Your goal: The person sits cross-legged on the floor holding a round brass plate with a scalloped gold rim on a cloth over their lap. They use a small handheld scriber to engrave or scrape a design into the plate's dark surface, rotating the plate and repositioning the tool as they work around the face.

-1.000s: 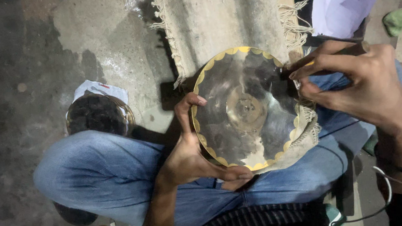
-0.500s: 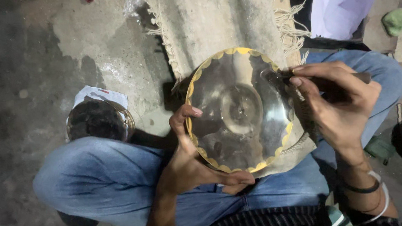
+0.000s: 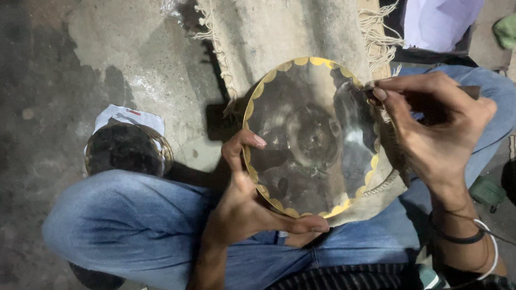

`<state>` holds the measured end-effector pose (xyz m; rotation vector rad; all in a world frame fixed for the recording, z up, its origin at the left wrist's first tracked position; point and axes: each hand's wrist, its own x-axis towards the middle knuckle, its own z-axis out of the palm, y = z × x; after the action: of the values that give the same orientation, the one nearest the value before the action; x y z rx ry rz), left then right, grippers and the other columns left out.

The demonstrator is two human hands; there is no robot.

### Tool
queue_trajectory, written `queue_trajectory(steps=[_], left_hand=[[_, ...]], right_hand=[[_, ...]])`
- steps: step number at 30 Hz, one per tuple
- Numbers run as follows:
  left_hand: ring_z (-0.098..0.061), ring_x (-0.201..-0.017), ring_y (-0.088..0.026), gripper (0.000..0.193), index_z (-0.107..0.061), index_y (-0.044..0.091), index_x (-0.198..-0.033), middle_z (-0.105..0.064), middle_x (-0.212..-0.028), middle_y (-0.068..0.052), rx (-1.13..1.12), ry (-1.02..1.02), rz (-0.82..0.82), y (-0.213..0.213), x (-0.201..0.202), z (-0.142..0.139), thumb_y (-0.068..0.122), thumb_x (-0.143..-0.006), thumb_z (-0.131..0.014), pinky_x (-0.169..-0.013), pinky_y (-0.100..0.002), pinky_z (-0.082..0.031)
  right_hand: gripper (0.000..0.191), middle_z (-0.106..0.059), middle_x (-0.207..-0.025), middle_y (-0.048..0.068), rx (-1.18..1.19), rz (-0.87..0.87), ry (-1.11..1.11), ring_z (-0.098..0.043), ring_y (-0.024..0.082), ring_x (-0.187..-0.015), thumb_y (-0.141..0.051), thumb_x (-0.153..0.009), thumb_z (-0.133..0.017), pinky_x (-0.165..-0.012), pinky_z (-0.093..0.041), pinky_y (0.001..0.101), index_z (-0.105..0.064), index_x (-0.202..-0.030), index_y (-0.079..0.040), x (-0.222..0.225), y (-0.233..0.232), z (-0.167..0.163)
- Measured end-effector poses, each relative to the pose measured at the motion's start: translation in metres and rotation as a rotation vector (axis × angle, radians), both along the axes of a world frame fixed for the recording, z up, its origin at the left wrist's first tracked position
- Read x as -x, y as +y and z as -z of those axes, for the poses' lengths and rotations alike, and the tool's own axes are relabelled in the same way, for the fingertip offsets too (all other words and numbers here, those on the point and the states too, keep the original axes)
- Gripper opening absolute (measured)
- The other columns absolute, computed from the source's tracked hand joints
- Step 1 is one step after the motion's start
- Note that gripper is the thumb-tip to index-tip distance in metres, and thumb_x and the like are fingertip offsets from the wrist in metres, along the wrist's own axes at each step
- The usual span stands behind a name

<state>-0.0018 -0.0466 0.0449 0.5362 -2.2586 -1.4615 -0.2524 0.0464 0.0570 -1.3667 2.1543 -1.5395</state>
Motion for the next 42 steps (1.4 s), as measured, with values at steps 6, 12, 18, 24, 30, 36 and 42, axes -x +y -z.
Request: queue_trajectory(steps=[6, 12, 18, 24, 30, 36, 42], left_hand=[[-0.023, -0.145, -0.030, 0.084, -0.048, 0.044, -0.130, -0.019, -0.133, -0.008, -0.342, -0.007, -0.061, -0.004, 0.010, 0.001, 0.055, -0.060, -0.092, -0.125, -0.035, -0.032], [-0.021, -0.146, -0.026, 0.073, -0.057, 0.042, -0.123, -0.019, -0.133, -0.008, -0.383, -0.002, -0.049, -0.002, 0.007, 0.009, 0.053, -0.060, -0.093, -0.127, -0.031, -0.031], [-0.014, -0.150, -0.024, 0.072, -0.064, 0.042, -0.120, -0.016, -0.143, -0.006, 0.068, 0.095, 0.028, 0.000, 0.005, 0.012, 0.035, -0.060, -0.102, -0.130, -0.032, -0.032], [-0.018, -0.145, -0.027, 0.093, -0.043, 0.043, -0.137, -0.019, -0.132, -0.007, -0.301, 0.015, -0.060, 0.001, 0.005, 0.018, 0.057, -0.059, -0.092, -0.127, -0.033, -0.031], [-0.025, -0.151, -0.021, 0.102, -0.033, 0.026, -0.140, -0.020, -0.145, -0.007, -0.125, 0.114, -0.022, 0.004, -0.003, 0.032, 0.040, -0.066, -0.102, -0.129, -0.032, -0.037], [-0.040, -0.144, -0.024, 0.130, -0.008, 0.011, -0.144, -0.029, -0.144, -0.011, -0.168, 0.107, -0.071, 0.010, -0.001, 0.040, 0.035, -0.057, -0.102, -0.122, -0.036, -0.041], [-0.039, -0.141, -0.022, 0.129, -0.007, 0.010, -0.145, -0.027, -0.140, -0.011, -0.174, 0.086, -0.098, 0.013, 0.000, 0.033, 0.037, -0.063, -0.102, -0.122, -0.033, -0.044]], right_hand=[[0.015, -0.075, -0.101, 0.012, -0.064, -0.128, 0.105, -0.073, 0.018, -0.090, 0.011, -0.088, -0.075, -0.082, -0.058, 0.0260, -0.074, -0.100, 0.002, 0.009, -0.002, -0.017], [0.014, -0.075, -0.100, 0.012, -0.125, -0.219, 0.176, -0.075, 0.020, -0.093, 0.009, -0.084, -0.075, -0.082, -0.059, 0.0283, -0.073, -0.096, 0.001, 0.020, 0.000, -0.020], [0.011, -0.077, -0.101, 0.006, -0.197, -0.303, 0.209, -0.077, 0.015, -0.092, 0.000, -0.093, -0.078, -0.082, -0.063, 0.0243, -0.076, -0.103, -0.005, 0.039, 0.006, -0.004], [0.012, -0.076, -0.092, 0.006, -0.347, -0.290, 0.272, -0.075, 0.016, -0.082, -0.005, -0.084, -0.084, -0.070, -0.060, 0.0266, -0.077, -0.093, -0.003, 0.052, 0.012, 0.001], [0.010, -0.073, -0.103, 0.010, 0.030, -0.276, 0.007, -0.074, 0.017, -0.095, -0.001, -0.092, -0.075, -0.085, -0.062, 0.0273, -0.071, -0.102, -0.003, 0.035, 0.000, -0.005], [0.016, -0.073, -0.107, 0.013, 0.013, -0.008, -0.030, -0.068, 0.016, -0.098, 0.005, -0.093, -0.076, -0.090, -0.054, 0.0259, -0.071, -0.108, 0.004, -0.005, 0.010, -0.008], [0.017, -0.073, -0.101, 0.009, -0.044, 0.093, -0.087, -0.067, 0.011, -0.090, 0.003, -0.096, -0.077, -0.084, -0.052, 0.0213, -0.073, -0.112, 0.003, -0.015, 0.005, -0.009]])
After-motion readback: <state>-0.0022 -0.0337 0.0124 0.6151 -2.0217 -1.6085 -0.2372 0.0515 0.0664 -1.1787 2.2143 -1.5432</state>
